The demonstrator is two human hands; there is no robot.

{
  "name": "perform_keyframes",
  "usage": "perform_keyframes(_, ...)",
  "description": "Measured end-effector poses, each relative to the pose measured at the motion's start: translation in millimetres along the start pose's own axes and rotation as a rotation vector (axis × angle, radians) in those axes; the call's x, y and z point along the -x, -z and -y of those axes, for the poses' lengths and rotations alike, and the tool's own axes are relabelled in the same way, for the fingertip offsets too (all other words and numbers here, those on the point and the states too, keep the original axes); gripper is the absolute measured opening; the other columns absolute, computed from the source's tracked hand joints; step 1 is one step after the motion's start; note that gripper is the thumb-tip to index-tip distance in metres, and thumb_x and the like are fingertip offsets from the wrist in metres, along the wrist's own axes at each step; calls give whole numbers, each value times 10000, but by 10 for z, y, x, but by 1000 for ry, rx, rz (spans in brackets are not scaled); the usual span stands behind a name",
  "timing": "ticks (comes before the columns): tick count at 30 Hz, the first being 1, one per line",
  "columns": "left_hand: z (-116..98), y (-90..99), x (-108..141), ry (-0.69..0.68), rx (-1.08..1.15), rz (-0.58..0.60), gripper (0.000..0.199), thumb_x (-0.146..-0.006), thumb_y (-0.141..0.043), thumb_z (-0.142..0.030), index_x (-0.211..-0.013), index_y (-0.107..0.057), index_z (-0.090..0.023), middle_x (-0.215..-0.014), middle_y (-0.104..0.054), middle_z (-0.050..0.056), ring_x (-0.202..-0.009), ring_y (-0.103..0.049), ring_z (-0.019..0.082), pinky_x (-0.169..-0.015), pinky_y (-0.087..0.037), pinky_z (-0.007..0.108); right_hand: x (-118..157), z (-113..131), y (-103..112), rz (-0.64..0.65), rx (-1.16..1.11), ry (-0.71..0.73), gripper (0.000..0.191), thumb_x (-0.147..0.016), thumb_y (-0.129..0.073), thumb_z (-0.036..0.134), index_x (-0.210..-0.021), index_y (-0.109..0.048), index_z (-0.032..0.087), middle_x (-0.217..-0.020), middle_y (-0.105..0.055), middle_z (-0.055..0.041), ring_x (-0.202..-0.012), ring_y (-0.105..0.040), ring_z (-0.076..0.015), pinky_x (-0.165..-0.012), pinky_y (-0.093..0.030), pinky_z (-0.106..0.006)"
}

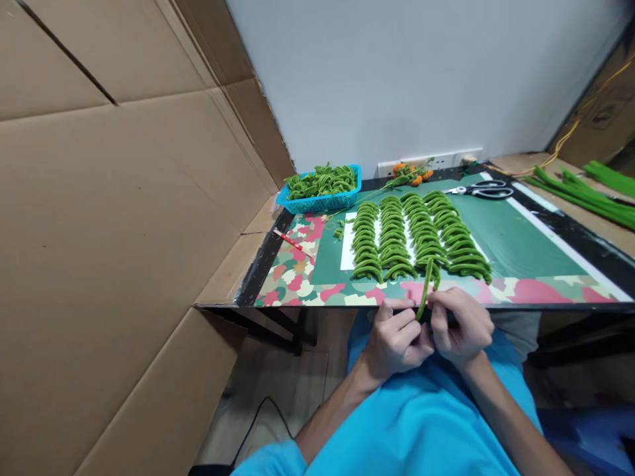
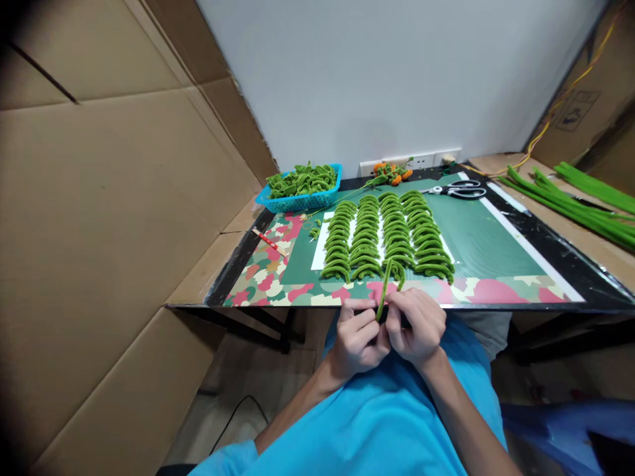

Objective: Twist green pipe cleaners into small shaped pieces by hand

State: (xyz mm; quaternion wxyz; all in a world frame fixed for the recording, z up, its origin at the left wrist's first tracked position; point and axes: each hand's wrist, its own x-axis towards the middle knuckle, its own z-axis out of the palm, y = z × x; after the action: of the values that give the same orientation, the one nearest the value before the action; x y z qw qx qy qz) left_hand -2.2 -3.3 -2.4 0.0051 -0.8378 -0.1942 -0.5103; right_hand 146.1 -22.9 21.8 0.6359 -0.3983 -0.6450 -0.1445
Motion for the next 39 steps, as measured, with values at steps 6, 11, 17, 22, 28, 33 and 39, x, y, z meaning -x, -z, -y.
perform_keyframes(6,-86,121,-273,98,23,36,270,-949,-586,-138,-690,-561,-210,-698,-568,40,-836,-560,222,-771,-555,359,-85,47,-4,62,-38,-105,212,-949,-589,70,-1061,-711,200,-771,-709,-10,-618,-652,-145,-597,-518,-278)
perform_keyframes(11,-60,218,-599,86,2,121,339,-982,-536,-125,-653,-540,-206,-651,-552,14,-695,-468,172,-623,-409,331,-107,47,3,73,-32,-183,238,-997,-569,108,-1157,-710,213,-851,-770,-18,-645,-708,-143,-591,-543,-248)
perform_keyframes(17,47,186,-750,154,124,188,374,-1064,-517,-191,-700,-601,-189,-701,-625,11,-681,-518,144,-643,-420,318,-47,89,-11,-39,-214,-464,177,-1047,-579,241,-1188,-684,219,-697,-657,39,-464,-548,-103,-445,-431,-223)
perform_keyframes(22,50,205,-766,257,216,251,368,-1095,-524,-244,-767,-678,-185,-719,-659,8,-697,-570,141,-661,-430,305,-63,121,-23,-108,-393,-672,235,-1061,-589,341,-1240,-651,203,-570,-511,83,-420,-465,-108,-409,-380,-229)
perform_keyframes(28,30,257,-787,336,308,312,412,-1123,-486,-325,-794,-695,-195,-749,-677,24,-757,-622,164,-709,-477,294,-263,168,25,-274,-467,-753,248,-1030,-645,405,-1178,-647,206,-521,-414,118,-405,-367,-85,-431,-312,-218)
perform_keyframes(33,19,333,-859,372,363,441,361,-1106,-544,-404,-858,-706,-198,-816,-712,20,-808,-648,174,-754,-486,291,-533,123,52,-492,-485,-739,206,-1002,-662,384,-1099,-643,203,-483,-338,145,-383,-245,-62,-452,-214,-210)
perform_keyframes(39,17,366,-873,389,386,495,353,-1087,-597,-443,-876,-741,-199,-856,-740,18,-839,-669,178,-757,-472,286,-868,-73,50,-637,-575,-757,134,-939,-633,307,-1045,-622,226,-447,-308,154,-407,-186,-77,-500,-240,-241)
